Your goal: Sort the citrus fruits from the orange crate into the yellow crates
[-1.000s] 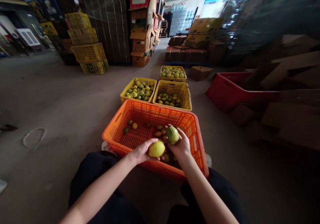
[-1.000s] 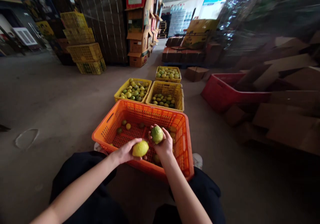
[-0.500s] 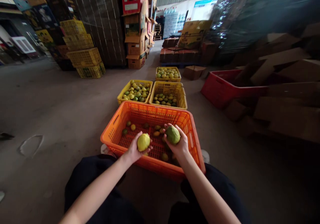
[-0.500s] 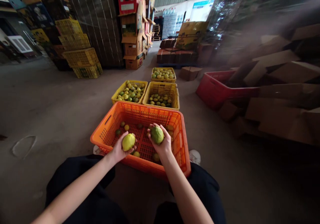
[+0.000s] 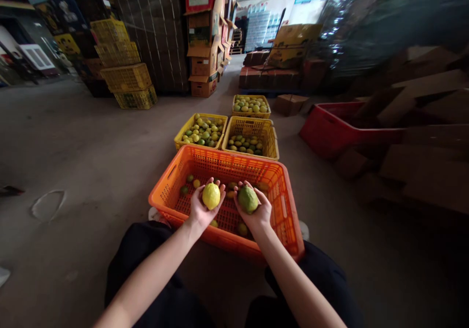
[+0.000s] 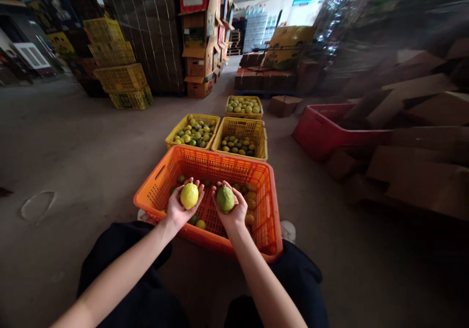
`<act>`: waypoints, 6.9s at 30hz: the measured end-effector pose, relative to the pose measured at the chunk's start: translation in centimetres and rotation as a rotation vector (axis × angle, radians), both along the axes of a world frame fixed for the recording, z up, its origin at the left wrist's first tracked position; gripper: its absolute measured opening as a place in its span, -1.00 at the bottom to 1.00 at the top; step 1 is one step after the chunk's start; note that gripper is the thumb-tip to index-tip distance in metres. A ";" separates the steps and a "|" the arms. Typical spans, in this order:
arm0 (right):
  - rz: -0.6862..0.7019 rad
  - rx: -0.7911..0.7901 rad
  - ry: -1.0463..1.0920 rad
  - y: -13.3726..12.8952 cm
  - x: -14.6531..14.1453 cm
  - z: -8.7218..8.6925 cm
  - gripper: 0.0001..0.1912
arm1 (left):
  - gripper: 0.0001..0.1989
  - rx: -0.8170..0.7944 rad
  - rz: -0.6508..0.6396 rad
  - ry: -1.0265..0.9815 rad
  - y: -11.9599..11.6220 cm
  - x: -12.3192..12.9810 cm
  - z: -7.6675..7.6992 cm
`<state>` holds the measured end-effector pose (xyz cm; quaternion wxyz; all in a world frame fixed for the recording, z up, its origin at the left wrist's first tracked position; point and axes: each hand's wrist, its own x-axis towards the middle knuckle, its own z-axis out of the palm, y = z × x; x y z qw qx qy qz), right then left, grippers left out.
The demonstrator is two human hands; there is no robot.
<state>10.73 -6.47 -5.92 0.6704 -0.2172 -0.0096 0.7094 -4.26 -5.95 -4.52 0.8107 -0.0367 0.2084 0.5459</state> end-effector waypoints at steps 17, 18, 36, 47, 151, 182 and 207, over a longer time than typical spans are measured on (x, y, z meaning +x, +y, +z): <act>-0.140 -0.072 0.087 0.2 0.5 -0.5 -0.79 | -0.80 -0.017 -0.012 -0.013 0.8 6.2 0.5; -0.150 -0.066 0.093 0.2 0.8 -0.3 -0.79 | -0.80 -0.009 -0.019 -0.010 0.8 6.5 0.5; -0.228 -0.026 0.183 0.1 2.6 -0.4 -0.81 | -0.80 0.007 0.029 -0.026 1.1 9.6 -1.0; -0.237 -0.060 0.149 0.1 2.2 -0.2 -0.82 | -0.79 -0.002 0.024 -0.040 0.8 9.3 -1.1; -0.162 -0.110 0.139 0.3 -0.6 -1.0 -0.78 | -0.86 0.186 0.104 0.301 0.7 7.3 -0.4; -0.041 -0.155 0.163 -0.5 -2.2 -0.2 -0.80 | -0.86 -0.070 0.103 0.241 0.2 4.3 -0.2; 0.090 -0.137 0.081 -0.6 -1.3 0.1 -0.82 | -0.82 -0.116 0.016 0.091 -0.4 1.8 0.4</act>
